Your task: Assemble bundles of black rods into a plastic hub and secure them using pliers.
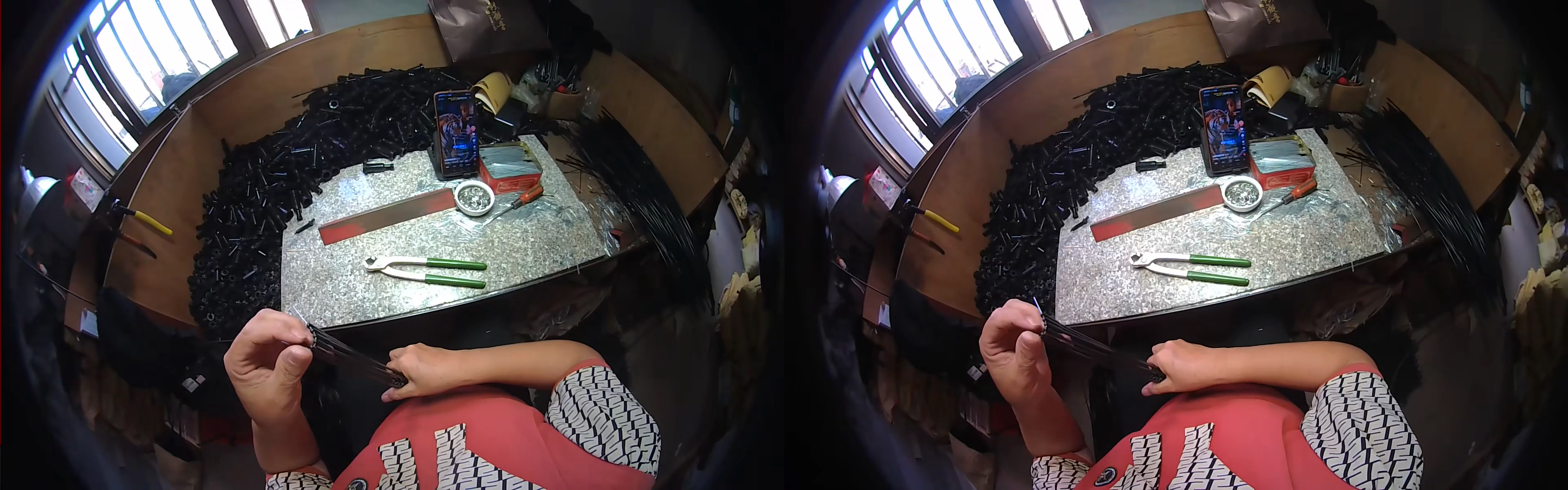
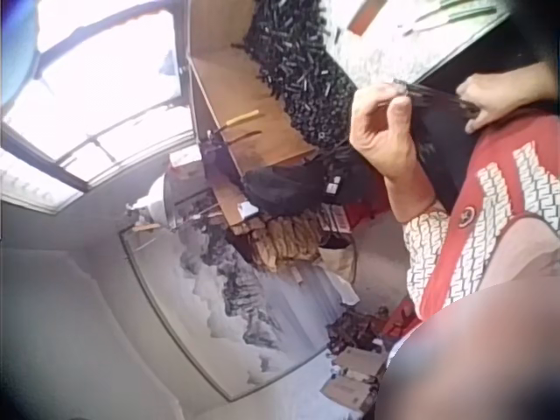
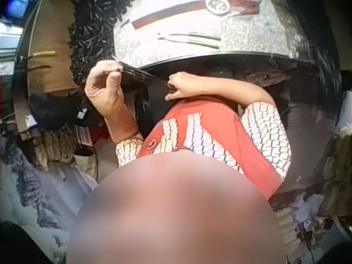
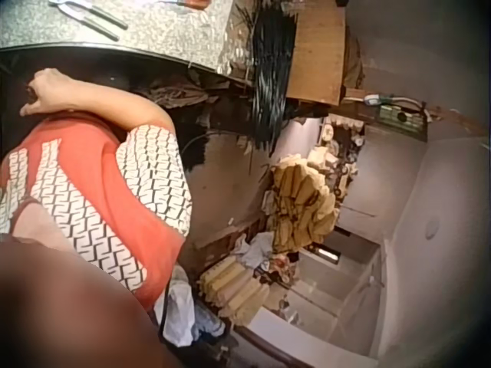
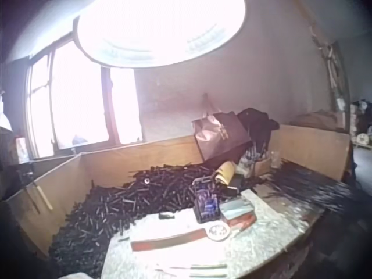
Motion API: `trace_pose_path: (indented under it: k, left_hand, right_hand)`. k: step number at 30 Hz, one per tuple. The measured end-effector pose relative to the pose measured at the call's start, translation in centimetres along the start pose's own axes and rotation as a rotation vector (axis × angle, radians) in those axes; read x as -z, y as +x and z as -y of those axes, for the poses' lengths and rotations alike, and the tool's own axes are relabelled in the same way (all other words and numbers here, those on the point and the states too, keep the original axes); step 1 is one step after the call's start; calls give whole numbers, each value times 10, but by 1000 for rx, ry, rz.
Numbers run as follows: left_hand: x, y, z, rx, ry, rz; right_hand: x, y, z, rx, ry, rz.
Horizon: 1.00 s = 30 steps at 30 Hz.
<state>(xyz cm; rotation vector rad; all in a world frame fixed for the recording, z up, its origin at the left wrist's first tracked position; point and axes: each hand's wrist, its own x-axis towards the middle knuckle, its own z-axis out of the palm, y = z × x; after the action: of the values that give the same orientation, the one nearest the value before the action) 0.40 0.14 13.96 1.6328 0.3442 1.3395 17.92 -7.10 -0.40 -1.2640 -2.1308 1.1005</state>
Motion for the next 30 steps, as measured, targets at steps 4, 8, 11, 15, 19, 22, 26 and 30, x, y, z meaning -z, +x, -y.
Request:
trace_pose_path:
  k: [4,8,11,15,19,22,26,30]
  left_hand:
    - [3,7,3,69,-19,32]
    - [9,13,4,127,-134,189]
    - [6,16,-3,189,-86,204]
    - [-5,22,-3,198,-37,214]
    - [1,21,-6,205,-12,213]
    - [3,21,-4,192,25,191]
    - [2,21,-4,243,2,149]
    - [2,21,-1,225,4,142]
  right_hand:
    - [6,1,-5,-26,18,67]
    - [58,5,22,82,58,244]
    - [101,11,57,169,282,163]
    - [123,24,63,337,446,4]
    - [112,32,68,447,462,-91]
    - [109,31,68,450,366,-188]
    - [108,31,67,411,372,-225]
    - [106,33,61,412,313,-248]
